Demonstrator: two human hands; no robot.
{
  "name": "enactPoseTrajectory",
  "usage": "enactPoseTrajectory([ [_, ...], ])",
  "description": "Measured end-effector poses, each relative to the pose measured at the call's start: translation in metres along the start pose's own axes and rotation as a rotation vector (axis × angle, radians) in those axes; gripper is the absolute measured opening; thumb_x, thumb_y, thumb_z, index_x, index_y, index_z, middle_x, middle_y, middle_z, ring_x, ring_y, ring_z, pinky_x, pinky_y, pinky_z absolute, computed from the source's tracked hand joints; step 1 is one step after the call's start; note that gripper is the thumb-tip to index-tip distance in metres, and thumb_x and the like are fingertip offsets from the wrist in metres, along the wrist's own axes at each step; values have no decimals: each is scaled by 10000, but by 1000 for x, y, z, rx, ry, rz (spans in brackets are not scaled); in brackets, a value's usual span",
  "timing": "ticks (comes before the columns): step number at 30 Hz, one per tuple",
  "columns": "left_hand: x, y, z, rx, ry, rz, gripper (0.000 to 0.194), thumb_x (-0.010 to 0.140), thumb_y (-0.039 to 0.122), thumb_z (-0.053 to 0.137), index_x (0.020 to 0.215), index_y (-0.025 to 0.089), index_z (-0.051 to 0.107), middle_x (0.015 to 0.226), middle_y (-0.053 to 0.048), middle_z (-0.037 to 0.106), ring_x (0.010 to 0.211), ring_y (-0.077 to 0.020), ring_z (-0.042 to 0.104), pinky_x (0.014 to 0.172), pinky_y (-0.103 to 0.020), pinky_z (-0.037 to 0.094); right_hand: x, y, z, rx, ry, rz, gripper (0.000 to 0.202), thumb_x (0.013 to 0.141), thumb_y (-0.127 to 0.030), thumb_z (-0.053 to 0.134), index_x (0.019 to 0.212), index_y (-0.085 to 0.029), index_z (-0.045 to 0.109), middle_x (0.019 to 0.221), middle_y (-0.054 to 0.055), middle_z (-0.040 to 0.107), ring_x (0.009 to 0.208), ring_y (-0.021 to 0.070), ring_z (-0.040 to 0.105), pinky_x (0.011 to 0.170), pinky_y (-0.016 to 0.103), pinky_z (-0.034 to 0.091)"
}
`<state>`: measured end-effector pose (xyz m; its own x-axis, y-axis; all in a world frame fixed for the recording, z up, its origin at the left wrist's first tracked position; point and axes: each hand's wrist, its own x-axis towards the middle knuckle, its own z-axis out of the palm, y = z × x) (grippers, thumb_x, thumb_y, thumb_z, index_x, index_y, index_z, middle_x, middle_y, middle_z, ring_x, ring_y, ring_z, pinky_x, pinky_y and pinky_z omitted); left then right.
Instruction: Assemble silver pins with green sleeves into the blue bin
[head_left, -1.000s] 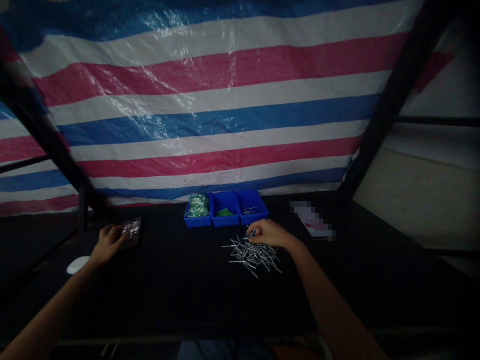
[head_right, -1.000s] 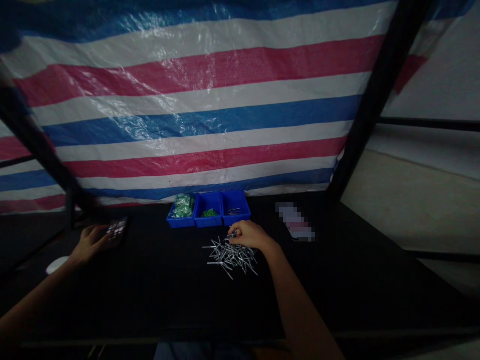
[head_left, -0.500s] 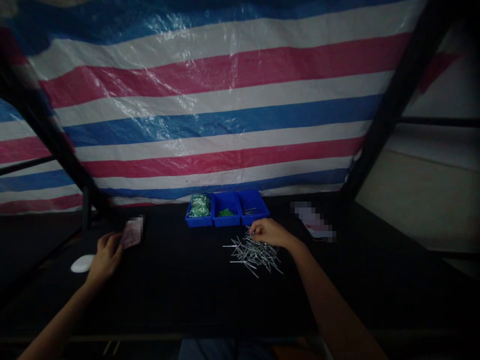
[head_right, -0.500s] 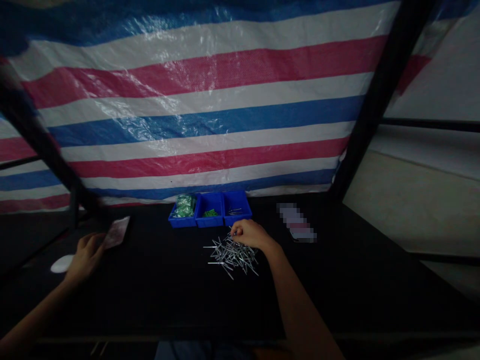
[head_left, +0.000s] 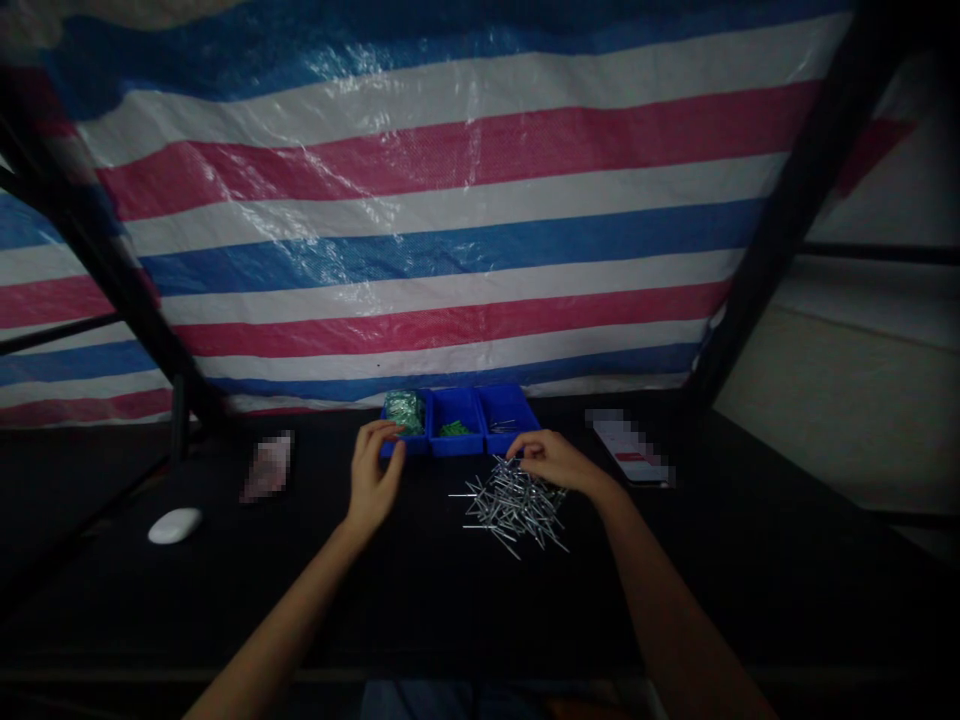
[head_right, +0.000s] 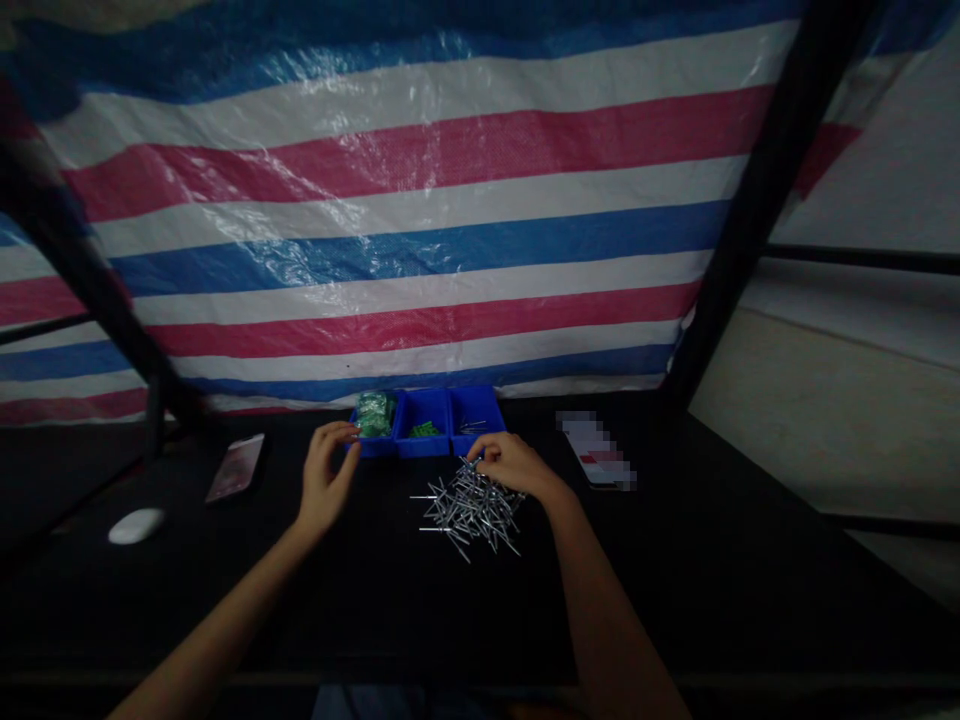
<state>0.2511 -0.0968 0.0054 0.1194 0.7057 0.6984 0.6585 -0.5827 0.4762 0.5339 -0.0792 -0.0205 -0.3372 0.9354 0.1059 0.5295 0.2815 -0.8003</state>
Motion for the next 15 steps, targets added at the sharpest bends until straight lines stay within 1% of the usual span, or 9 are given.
enactPoseTrajectory([
  [2,7,24,36,-139,7,21,222,847,317,378,1009,229,502,1028,-101,499,982,-200,477,833,-390,387,-2,-3,-3,86,10,-34,231,637,-128,469,814,-150,615,483,-41,471,443,84,433,430,185,287],
  [4,13,42,67,-221,-45,22,241,855,320,365,1012,209,511,975,-108,531,910,-186,506,783,-377,397,-3,-6,-5,169,39,-73,231,639,-130,457,817,-148,604,486,-44,458,450,83,429,439,187,295],
  [6,16,52,91,-267,-132,38,246,852,327,375,979,198,541,926,-103,568,855,-178,527,755,-363,400,-4,-9,-7,233,66,-94,238,645,-137,443,829,-152,593,481,-48,446,451,82,423,451,190,305],
  [7,16,55,98,-275,-176,48,243,848,331,385,948,197,561,895,-96,586,826,-177,536,738,-355,402,-4,-10,-7,257,79,-95,239,648,-142,437,833,-154,588,476,-52,439,447,80,418,453,190,307],
  [8,15,56,104,-275,-215,56,241,843,334,396,913,197,580,863,-86,600,798,-175,543,722,-345,403,-3,-10,-8,278,91,-92,238,648,-146,435,835,-157,582,471,-55,434,440,79,411,452,190,306],
  [10,10,56,109,-265,-275,51,246,834,340,411,851,194,608,807,-66,619,751,-168,553,690,-318,404,-1,-8,-8,316,116,-90,228,641,-150,438,826,-159,571,465,-60,433,428,76,403,445,190,301],
  [12,4,53,108,-270,-326,14,261,826,346,419,829,186,626,780,-46,631,714,-155,559,657,-283,405,2,-5,-6,359,147,-105,215,630,-149,446,810,-159,563,461,-61,443,425,77,407,441,191,298],
  [15,-4,48,107,-335,-396,-75,279,805,358,447,843,163,643,777,-35,651,669,-137,566,608,-237,403,7,0,-1,405,200,-123,195,631,-156,462,798,-160,561,471,-57,479,428,82,420,447,197,303],
])
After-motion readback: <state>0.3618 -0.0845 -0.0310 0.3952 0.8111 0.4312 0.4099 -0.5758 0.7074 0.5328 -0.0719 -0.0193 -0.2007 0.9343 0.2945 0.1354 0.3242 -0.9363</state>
